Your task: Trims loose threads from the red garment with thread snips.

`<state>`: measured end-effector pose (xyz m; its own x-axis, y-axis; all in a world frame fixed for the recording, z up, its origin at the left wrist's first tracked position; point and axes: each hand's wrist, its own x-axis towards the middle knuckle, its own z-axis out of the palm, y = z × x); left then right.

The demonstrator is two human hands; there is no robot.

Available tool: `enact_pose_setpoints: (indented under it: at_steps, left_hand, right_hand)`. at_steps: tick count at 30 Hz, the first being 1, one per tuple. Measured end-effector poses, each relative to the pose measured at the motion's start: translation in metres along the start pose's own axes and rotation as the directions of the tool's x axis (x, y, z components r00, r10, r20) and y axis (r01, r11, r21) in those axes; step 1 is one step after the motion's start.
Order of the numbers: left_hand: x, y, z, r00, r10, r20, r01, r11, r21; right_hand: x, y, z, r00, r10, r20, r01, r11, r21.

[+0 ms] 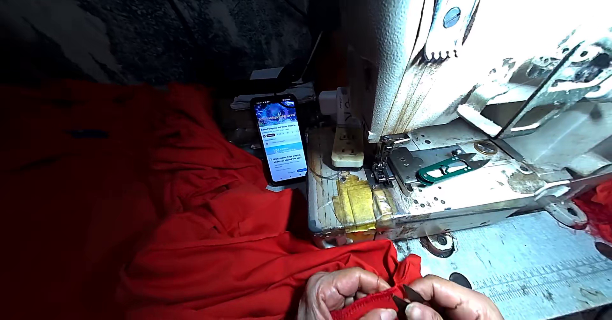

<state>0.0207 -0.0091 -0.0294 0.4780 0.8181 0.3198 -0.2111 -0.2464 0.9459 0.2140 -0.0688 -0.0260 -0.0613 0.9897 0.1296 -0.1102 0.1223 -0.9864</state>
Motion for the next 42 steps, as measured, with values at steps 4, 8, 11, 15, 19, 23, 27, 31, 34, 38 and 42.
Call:
enact_pose_setpoints:
  at_steps: [4,8,11,15,19,23,27,31,34,38,42]
  left_hand:
    - [-0.002,0.000,0.004,0.999,-0.004,-0.047,0.006,0.999,0.052]
    - [-0.002,0.000,0.004,0.998,-0.016,-0.056,0.019,0.999,0.044]
    - [-0.001,0.000,0.003,0.999,0.005,-0.044,-0.002,0.998,0.061]
    - [-0.002,-0.004,0.001,0.999,0.044,-0.019,-0.041,0.991,0.129]
    - [0.000,-0.007,0.000,0.995,0.098,-0.021,-0.095,0.988,0.121]
    - [0.000,-0.006,-0.001,0.995,0.102,-0.022,-0.099,0.988,0.118]
    - [0.000,-0.006,0.000,0.997,0.071,-0.038,-0.065,0.988,0.140]
    - [-0.001,-0.005,0.002,0.995,0.072,-0.064,-0.063,0.988,0.141]
    - [-0.002,-0.005,0.004,0.993,0.070,-0.092,-0.057,0.988,0.142]
    - [-0.004,-0.004,0.004,0.993,0.073,-0.097,-0.059,0.988,0.141]
    - [-0.004,-0.005,0.007,0.990,0.095,-0.102,-0.075,0.981,0.181]
  right_hand:
    - [0.004,0.002,0.001,0.995,-0.100,-0.019,0.096,0.983,-0.158]
    - [0.010,0.010,-0.006,0.989,-0.122,0.088,0.130,0.988,-0.088]
    - [0.013,0.009,-0.006,0.989,-0.092,0.116,0.099,0.993,-0.056]
    - [0.012,0.004,0.004,0.994,-0.106,0.032,0.110,0.973,-0.201]
    - [0.016,0.009,-0.002,0.985,-0.134,0.105,0.147,0.981,-0.126]
    - [0.028,0.016,-0.018,0.926,-0.209,0.313,0.228,0.973,-0.025]
    - [0.025,0.006,-0.009,0.979,-0.055,0.194,0.071,0.994,-0.078]
    - [0.019,0.003,-0.007,0.980,-0.032,0.198,0.050,0.995,-0.086]
    - [0.020,0.007,-0.009,0.973,-0.050,0.225,0.060,0.998,-0.035]
    - [0.025,0.013,-0.018,0.933,-0.115,0.342,0.114,0.993,0.024]
    - [0.028,0.015,-0.023,0.905,-0.121,0.407,0.114,0.993,0.042]
